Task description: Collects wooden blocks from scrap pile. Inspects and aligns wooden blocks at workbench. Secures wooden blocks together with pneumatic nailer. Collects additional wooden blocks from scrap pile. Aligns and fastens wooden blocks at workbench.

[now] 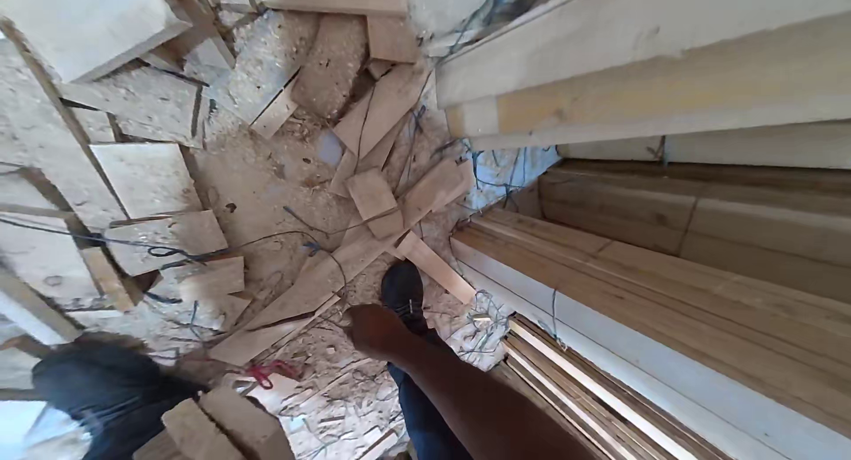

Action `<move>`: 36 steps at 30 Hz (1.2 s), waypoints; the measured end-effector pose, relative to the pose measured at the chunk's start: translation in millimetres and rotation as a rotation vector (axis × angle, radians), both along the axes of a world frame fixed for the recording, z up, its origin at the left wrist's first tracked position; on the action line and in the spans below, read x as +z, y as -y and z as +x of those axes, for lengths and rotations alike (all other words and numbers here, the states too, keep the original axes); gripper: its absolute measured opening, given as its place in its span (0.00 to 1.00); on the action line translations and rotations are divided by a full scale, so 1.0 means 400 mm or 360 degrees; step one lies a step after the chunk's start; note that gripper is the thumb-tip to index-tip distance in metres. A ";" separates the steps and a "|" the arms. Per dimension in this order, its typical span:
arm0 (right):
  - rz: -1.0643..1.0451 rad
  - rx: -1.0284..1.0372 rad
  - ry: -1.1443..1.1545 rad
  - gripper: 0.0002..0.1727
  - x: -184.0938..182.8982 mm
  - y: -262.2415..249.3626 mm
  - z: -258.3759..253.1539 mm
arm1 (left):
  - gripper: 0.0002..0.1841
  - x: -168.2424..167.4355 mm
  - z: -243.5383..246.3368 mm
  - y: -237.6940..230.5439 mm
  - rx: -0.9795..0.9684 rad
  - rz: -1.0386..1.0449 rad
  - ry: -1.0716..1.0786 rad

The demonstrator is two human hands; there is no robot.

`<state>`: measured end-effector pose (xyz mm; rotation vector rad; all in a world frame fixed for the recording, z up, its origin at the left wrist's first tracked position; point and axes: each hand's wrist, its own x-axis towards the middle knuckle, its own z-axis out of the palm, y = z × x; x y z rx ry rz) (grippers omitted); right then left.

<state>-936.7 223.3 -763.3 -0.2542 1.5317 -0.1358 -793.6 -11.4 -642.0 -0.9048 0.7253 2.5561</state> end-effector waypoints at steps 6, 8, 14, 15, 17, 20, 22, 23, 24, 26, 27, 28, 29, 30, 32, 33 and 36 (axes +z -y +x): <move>0.0051 -0.0423 -0.1025 0.24 -0.051 0.044 -0.222 | 0.26 -0.009 0.017 -0.004 0.0220 -0.0147 0.0076; 0.0142 -0.0514 -0.1286 0.34 -0.104 0.073 -0.325 | 0.27 -0.007 0.013 -0.002 0.0264 -0.0114 0.0072; 0.0524 -0.0467 -0.1070 0.37 -0.188 0.138 -0.461 | 0.29 -0.019 0.052 0.017 0.0259 -0.0096 0.0016; 0.0465 -0.0440 -0.1123 0.34 -0.168 0.149 -0.458 | 0.29 -0.018 0.050 0.017 0.0281 -0.0119 0.0011; 0.0248 -0.0401 -0.1160 0.26 -0.091 0.174 -0.436 | 0.29 -0.012 0.038 0.020 0.0327 -0.0181 0.0001; -0.0277 -0.0546 -0.0957 0.21 0.104 0.192 -0.321 | 0.31 0.004 0.023 0.039 0.0374 -0.0153 0.0029; -0.0472 -0.0695 -0.0651 0.20 0.256 0.196 -0.207 | 0.32 0.009 0.009 0.046 0.0383 -0.0147 0.0049; -0.0504 -0.0811 -0.0438 0.20 0.319 0.198 -0.154 | 0.33 0.004 0.015 0.050 0.0374 -0.0187 0.0036; -0.0524 -0.0935 -0.0260 0.21 0.370 0.199 -0.104 | 0.32 -0.003 0.027 0.053 0.0358 -0.0224 0.0027; -0.0655 -0.1180 -0.0212 0.23 0.432 0.188 -0.013 | 0.32 0.001 0.021 0.052 0.0300 -0.0167 0.0016; -0.0725 -0.1265 -0.0290 0.23 0.452 0.182 0.015 | 0.34 0.019 -0.004 0.050 0.0246 -0.0089 -0.0004; -0.0782 -0.1293 -0.0369 0.23 0.469 0.178 0.029 | 0.32 0.043 -0.022 0.053 0.0202 -0.0012 -0.0027; -0.0834 -0.1286 -0.0410 0.23 0.481 0.174 0.032 | 0.28 0.071 -0.038 0.059 0.0161 0.0039 -0.0072; -0.0889 -0.1283 -0.0413 0.21 0.487 0.168 0.029 | 0.26 0.085 -0.045 0.067 0.0122 0.0113 -0.0164; -0.1005 -0.1329 -0.0322 0.18 0.491 0.145 0.013 | 0.27 0.080 -0.045 0.073 0.0054 0.0265 -0.0323; -0.1048 -0.1363 -0.0260 0.16 0.487 0.134 0.002 | 0.27 0.077 -0.040 0.075 0.0031 0.0315 -0.0314; -0.0990 -0.1356 -0.0267 0.22 0.453 0.122 -0.047 | 0.35 0.080 -0.020 0.077 -0.0167 0.0224 -0.0103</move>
